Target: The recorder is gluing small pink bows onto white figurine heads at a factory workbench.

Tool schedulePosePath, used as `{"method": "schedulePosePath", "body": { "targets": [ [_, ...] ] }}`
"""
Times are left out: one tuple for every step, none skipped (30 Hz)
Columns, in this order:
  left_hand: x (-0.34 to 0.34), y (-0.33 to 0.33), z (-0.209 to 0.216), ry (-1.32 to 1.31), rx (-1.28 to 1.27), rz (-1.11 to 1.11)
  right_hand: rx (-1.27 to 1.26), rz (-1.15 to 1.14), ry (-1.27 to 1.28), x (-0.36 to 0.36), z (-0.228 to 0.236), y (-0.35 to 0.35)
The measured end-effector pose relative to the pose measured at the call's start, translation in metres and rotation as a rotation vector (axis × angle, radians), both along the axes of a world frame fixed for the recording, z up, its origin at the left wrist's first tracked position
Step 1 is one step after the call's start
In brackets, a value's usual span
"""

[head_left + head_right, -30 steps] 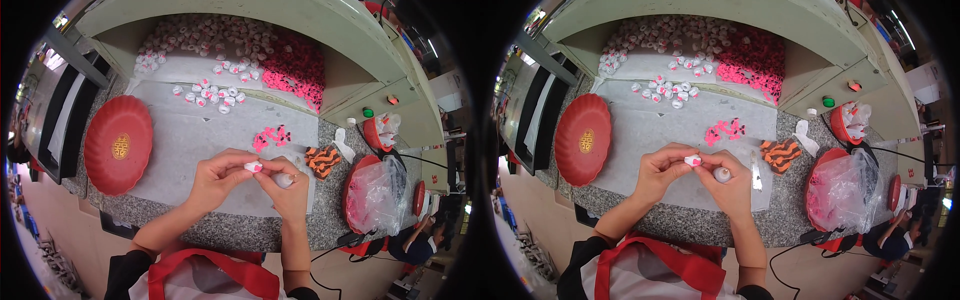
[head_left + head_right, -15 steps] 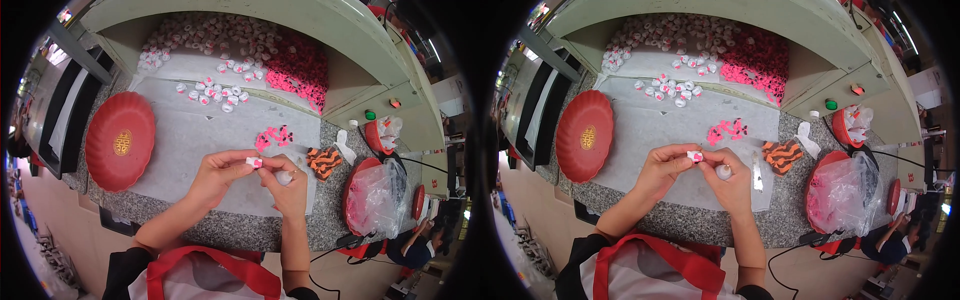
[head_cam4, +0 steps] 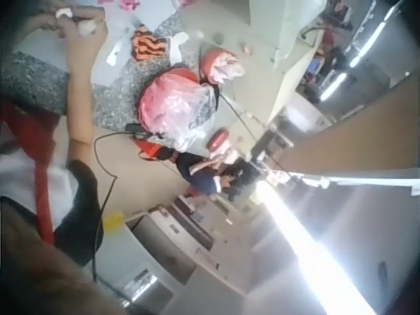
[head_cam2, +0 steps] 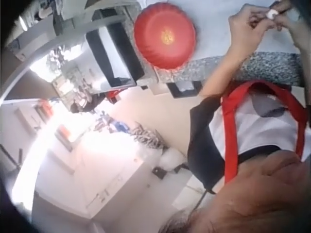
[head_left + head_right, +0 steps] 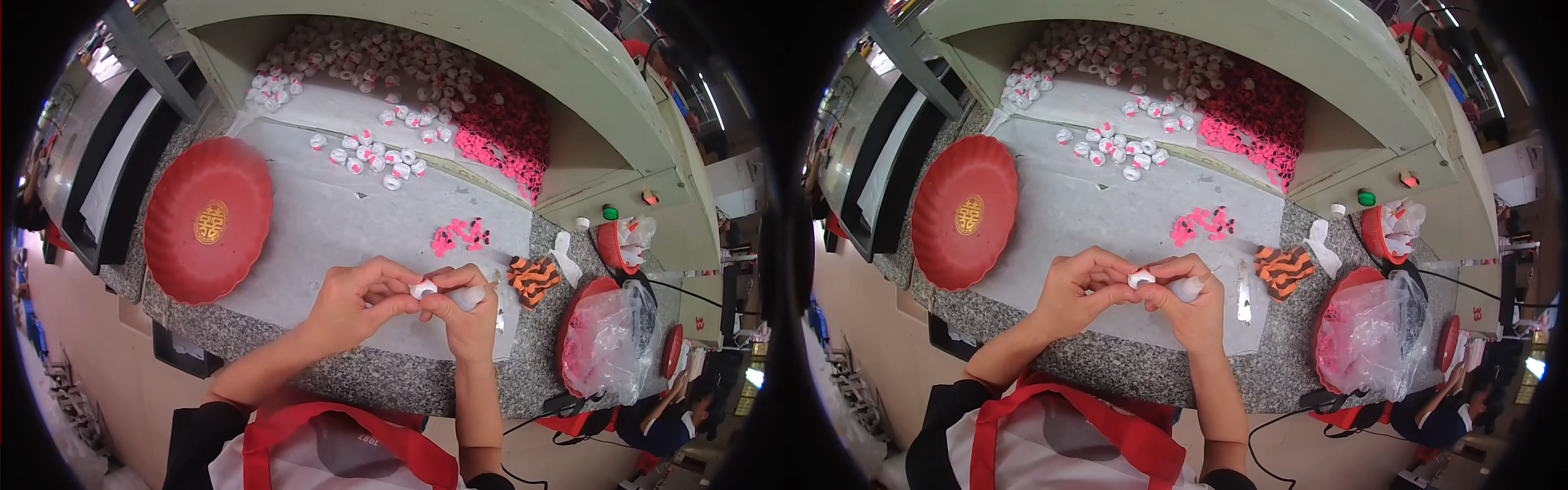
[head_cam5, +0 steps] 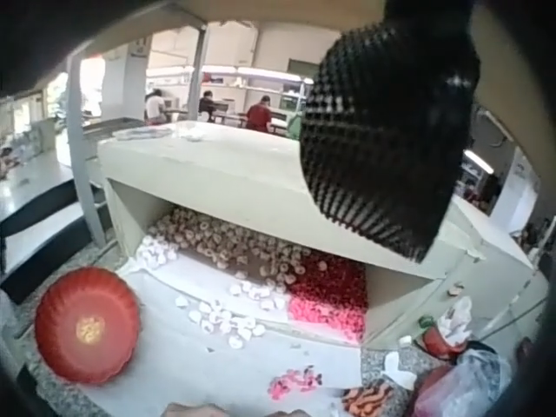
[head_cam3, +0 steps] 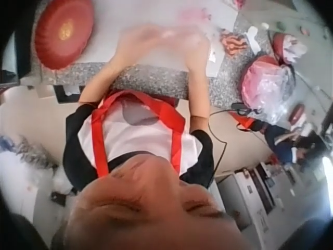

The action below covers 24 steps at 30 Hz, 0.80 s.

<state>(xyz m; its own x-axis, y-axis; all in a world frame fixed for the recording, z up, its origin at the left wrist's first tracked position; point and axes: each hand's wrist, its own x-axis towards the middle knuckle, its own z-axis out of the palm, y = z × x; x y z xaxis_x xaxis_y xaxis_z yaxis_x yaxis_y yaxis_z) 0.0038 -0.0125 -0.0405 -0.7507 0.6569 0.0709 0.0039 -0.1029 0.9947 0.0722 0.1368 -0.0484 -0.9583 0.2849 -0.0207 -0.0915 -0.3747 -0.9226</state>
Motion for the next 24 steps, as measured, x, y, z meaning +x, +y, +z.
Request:
{"method": "schedulePosePath", "body": {
  "targets": [
    [-0.002, -0.004, 0.001, -0.002, 0.003, 0.012, 0.003, 0.012, -0.002, -0.004, 0.001, -0.004],
    [-0.003, -0.008, 0.004, 0.033, -0.023, 0.032, 0.020, 0.007, -0.049, -0.008, 0.002, -0.009],
    [-0.004, -0.010, 0.005, 0.067, -0.049, 0.047, 0.037, -0.004, -0.097, -0.011, 0.003, -0.013],
    [-0.007, -0.015, 0.005, 0.066, -0.049, 0.055, 0.037, 0.005, -0.097, -0.016, 0.004, -0.020],
    [-0.011, -0.024, 0.003, 0.055, -0.104, 0.094, 0.032, 0.009, -0.156, -0.023, 0.005, -0.029],
    [-0.015, -0.033, 0.004, 0.049, -0.157, 0.127, 0.028, 0.008, -0.211, -0.028, 0.006, -0.036],
    [-0.021, -0.043, 0.004, 0.095, -0.220, 0.268, 0.089, 0.036, -0.198, -0.032, -0.003, -0.041],
    [-0.028, -0.054, 0.004, 0.143, -0.281, 0.407, 0.087, 0.034, -0.194, -0.033, -0.002, -0.039],
    [-0.040, -0.075, -0.001, 0.244, -0.368, 0.552, 0.137, 0.043, -0.260, -0.035, 0.001, -0.038],
    [-0.051, -0.089, -0.004, 0.346, -0.452, 0.695, 0.188, 0.051, -0.326, -0.035, 0.003, -0.036],
    [-0.057, -0.086, -0.004, 0.349, -0.455, 0.695, 0.185, 0.052, -0.325, -0.032, -0.003, -0.029],
    [-0.063, -0.080, -0.003, 0.685, -0.718, 0.789, 0.221, 0.024, -0.345, -0.025, -0.012, -0.018],
    [-0.068, -0.078, -0.001, 1.029, -0.989, 0.873, 0.256, 0.008, -0.362, -0.022, -0.016, -0.015],
    [-0.069, -0.055, 0.000, 0.958, -0.821, 0.783, 0.254, 0.014, -0.361, -0.020, -0.017, -0.014],
    [-0.067, -0.022, -0.001, 0.881, -0.658, 0.697, 0.271, -0.004, -0.327, -0.017, -0.016, -0.014],
    [-0.073, 0.007, -0.015, 0.899, -0.640, 0.633, 0.289, -0.023, -0.294, -0.013, -0.015, -0.014],
    [-0.083, 0.027, -0.031, 0.922, -0.626, 0.576, 0.288, -0.005, -0.288, -0.010, -0.013, -0.015],
    [-0.091, 0.043, -0.045, 0.926, -0.677, 0.533, 0.246, -0.026, -0.248, -0.009, -0.013, -0.013],
    [-0.096, 0.054, -0.049, 0.932, -0.722, 0.480, 0.203, -0.059, -0.209, -0.007, -0.012, -0.009],
    [-0.096, 0.053, -0.051, 0.937, -0.720, 0.479, 0.202, -0.062, -0.205, -0.006, -0.011, -0.005],
    [-0.095, 0.053, -0.050, 0.819, -0.674, 0.360, 0.250, -0.119, -0.133, -0.003, -0.011, 0.002],
    [-0.093, 0.051, -0.048, 0.702, -0.630, 0.243, 0.300, -0.173, -0.061, -0.001, -0.010, 0.009],
    [-0.088, 0.042, -0.037, 0.712, -0.630, 0.233, 0.294, -0.185, -0.057, -0.001, -0.002, 0.009],
    [-0.077, 0.030, -0.024, -0.048, -0.172, 0.113, 0.245, -0.225, -0.085, 0.003, 0.010, 0.007]
  ]
}}
